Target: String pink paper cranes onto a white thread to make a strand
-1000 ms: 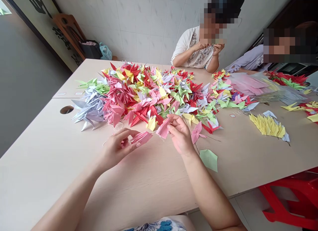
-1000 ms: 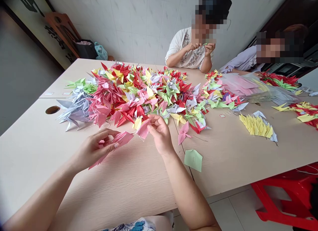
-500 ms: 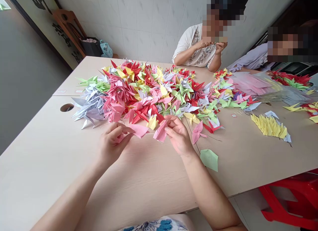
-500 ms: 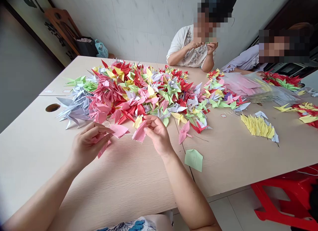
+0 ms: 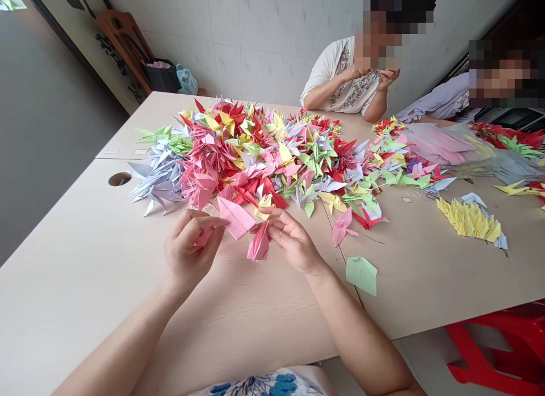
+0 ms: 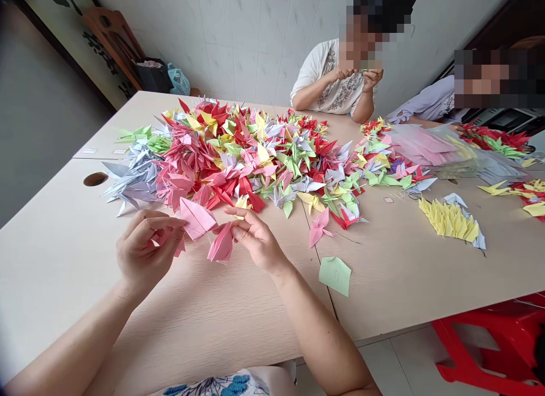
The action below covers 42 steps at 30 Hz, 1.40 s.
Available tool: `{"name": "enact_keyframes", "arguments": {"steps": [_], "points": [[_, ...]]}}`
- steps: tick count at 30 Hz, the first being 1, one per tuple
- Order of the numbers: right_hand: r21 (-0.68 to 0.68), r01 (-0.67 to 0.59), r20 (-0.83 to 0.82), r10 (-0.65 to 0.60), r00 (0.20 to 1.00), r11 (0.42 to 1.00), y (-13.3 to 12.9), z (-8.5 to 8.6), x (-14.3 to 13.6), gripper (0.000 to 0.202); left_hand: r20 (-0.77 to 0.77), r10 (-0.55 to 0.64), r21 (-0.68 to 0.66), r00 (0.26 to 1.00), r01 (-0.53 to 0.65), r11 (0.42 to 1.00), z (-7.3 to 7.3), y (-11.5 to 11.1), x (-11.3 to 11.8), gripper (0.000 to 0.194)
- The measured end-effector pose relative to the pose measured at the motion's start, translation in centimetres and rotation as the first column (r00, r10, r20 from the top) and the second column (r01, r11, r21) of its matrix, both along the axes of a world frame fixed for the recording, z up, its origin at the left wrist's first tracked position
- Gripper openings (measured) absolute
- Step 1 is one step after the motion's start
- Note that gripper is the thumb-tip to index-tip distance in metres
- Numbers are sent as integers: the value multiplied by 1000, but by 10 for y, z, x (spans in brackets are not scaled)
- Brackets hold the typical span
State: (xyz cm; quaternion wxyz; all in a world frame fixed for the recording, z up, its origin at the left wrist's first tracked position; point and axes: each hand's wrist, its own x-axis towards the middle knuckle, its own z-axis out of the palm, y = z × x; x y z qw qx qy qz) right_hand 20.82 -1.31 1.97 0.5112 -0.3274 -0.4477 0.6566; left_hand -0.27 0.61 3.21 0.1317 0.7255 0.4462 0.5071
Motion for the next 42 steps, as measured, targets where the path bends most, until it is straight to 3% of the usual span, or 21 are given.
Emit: {"name": "enact_keyframes", "arguments": {"steps": [2, 5, 7, 9, 16, 19, 23, 28, 31, 34, 38, 42], "points": [[-142, -22, -131, 3, 991, 990, -1, -3, -10, 39, 0, 0, -9, 1000, 0, 1000, -1, -1, 2, 12], [-340, -195, -334, 75, 939, 920, -4, -5, -25, 55, -4, -2, -53, 1000, 1, 999, -2, -2, 4, 10], [-361, -276, -398, 120, 910, 891, -7, -6, -31, 69, -7, -4, -56, 1000, 3, 998, -2, -2, 4, 11], [-331, -263, -387, 123, 914, 906, -8, -7, -34, 67, -9, -7, -35, 1000, 6, 999, -1, -2, 4, 13], [-245, -54, -174, 11, 985, 968, -7, -8, -26, 38, 24, 23, -25, 999, -23, 999, 4, 4, 0, 11], [-190, 48, -85, -65, 994, 981, -5, -6, -23, 37, 13, 35, -42, 999, -35, 999, 3, 8, -2, 10], [-152, 192, 62, -185, 981, 970, -1, -4, -18, 41, -28, 21, -26, 999, -21, 999, -1, 11, -4, 12], [-56, 287, 284, -260, 923, 956, -1, -7, -15, 39, -64, -38, 110, 997, 45, 993, -8, 11, -5, 19], [78, 288, 479, -289, 829, 954, -4, -6, -14, 40, -108, -71, 253, 992, 97, 963, -12, 12, -5, 22], [111, 212, 582, -236, 778, 971, -7, -2, -16, 40, -163, -106, 355, 981, 158, 921, -15, 13, -4, 24], [43, 126, 617, -125, 777, 991, -8, -1, -16, 40, -197, -93, 350, 976, 159, 923, -19, 16, -3, 22], [20, 105, 606, -95, 790, 994, -6, -6, -12, 44, -188, -54, 311, 981, 112, 944, -21, 20, -5, 17]]}}
